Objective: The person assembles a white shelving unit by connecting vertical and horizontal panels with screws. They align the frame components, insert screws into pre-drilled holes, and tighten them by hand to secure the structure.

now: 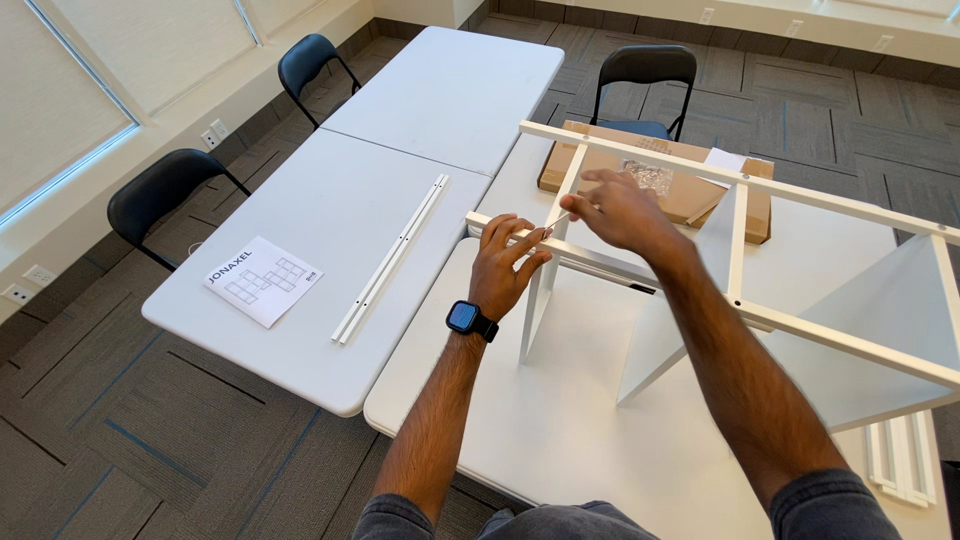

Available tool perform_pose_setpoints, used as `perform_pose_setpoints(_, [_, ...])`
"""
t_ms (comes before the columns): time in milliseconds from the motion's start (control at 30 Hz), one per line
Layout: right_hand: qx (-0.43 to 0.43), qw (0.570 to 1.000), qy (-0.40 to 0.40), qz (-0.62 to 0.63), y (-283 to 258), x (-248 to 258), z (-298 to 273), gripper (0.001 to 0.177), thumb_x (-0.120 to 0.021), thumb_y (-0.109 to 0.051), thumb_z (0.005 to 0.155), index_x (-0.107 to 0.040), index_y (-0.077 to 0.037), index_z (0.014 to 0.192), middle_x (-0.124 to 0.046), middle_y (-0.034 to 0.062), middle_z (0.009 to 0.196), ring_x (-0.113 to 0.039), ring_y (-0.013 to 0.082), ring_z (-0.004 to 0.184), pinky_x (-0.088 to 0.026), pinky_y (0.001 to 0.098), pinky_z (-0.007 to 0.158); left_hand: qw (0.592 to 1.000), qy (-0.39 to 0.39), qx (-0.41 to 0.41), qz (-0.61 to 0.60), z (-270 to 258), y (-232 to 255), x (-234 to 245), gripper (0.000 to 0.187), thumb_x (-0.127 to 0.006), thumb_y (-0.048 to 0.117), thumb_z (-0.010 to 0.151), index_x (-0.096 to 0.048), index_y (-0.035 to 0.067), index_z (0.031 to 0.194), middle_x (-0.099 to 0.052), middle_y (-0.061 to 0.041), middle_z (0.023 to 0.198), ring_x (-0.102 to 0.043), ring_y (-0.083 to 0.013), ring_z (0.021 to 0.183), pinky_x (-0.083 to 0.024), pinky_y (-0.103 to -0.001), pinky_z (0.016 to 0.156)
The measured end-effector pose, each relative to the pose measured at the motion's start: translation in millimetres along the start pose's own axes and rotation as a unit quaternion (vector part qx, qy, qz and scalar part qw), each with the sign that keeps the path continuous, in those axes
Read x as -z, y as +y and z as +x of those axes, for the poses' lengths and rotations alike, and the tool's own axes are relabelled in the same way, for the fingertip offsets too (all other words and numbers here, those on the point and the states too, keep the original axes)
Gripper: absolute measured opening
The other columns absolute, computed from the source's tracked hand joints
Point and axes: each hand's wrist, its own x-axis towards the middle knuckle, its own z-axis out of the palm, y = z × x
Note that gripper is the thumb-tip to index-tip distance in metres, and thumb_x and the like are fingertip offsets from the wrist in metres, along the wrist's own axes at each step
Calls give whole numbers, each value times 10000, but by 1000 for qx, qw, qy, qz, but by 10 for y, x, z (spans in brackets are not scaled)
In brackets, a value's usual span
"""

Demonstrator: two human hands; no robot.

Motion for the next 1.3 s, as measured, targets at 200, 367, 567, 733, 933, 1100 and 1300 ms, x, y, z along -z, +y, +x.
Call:
perform_pose_setpoints(200, [85, 995, -22, 51, -504, -192, 104, 657, -343, -694, 1143, -825, -257, 1239, -483, 97, 1720, -466, 480, 1539, -431, 775, 1146, 1000, 1, 15, 0, -4, -10, -14, 374, -780, 363, 1049, -769, 231, 1399, -642, -96, 1377, -458, -349, 1533, -369, -534, 1297])
perform_pose_setpoints(367, [177, 973, -55, 139, -716, 147, -310, 588, -375, -579, 1146, -827, -204, 1183, -468, 206, 1706, -421, 583, 1521, -372, 771, 1191, 1000, 19, -1, 13, -24, -34, -45, 348, -778, 373, 1045, -789, 219, 1357, -643, -108, 1304, -482, -360, 1501, -382, -531, 1282])
perform_pose_setpoints(567, [147, 983, -65, 92, -164, 183, -167, 622, -405, -613, 1131, -903, -280, 962, -572, 149, 1646, -483, 544, 1492, -397, 687, 1222, 1000, 8, -11, -1, -13, -69, -39, 369, -752, 387, 1064, -762, 253, 1407, -640, -84, 1303, -480, -347, 1498, -369, -533, 1292])
perform_pose_setpoints(733, [54, 998, -8, -3, 50, -20, 108, 613, -402, -702, 1125, -884, -323, 1106, -537, 57, 1690, -501, 450, 1524, -458, 671, 1170, 1000, -2, -1, -16, -1, 5, 17, 386, -742, 391, 1071, -754, 266, 1436, -645, -96, 1317, -476, -352, 1505, -352, -527, 1303])
perform_pose_setpoints(933, [145, 985, -33, 90, -402, -145, -1, 609, -406, -661, 1134, -791, -225, 1315, -451, 176, 1723, -471, 559, 1500, -437, 725, 1175, 1000, 0, 6, -12, -8, -19, 4, 390, -754, 386, 1061, -762, 235, 1421, -648, -126, 1350, -469, -374, 1523, -369, -541, 1295])
perform_pose_setpoints(1100, [217, 959, -50, 177, -588, 146, -398, 553, -446, -610, 1110, -834, -219, 1158, -494, 231, 1681, -461, 630, 1458, -402, 723, 1188, 1000, 14, -4, -2, -23, -53, -51, 363, -769, 374, 1053, -780, 228, 1385, -637, -86, 1292, -482, -349, 1496, -369, -524, 1288])
perform_pose_setpoints(1300, [183, 978, 11, 99, 7, 103, -212, 529, -499, -498, 1141, -904, -258, 897, -628, 172, 1588, -581, 589, 1355, -475, 676, 1132, 1000, 11, -16, -13, -15, -61, -33, 386, -744, 398, 1065, -753, 266, 1428, -635, -61, 1273, -488, -334, 1485, -371, -530, 1290])
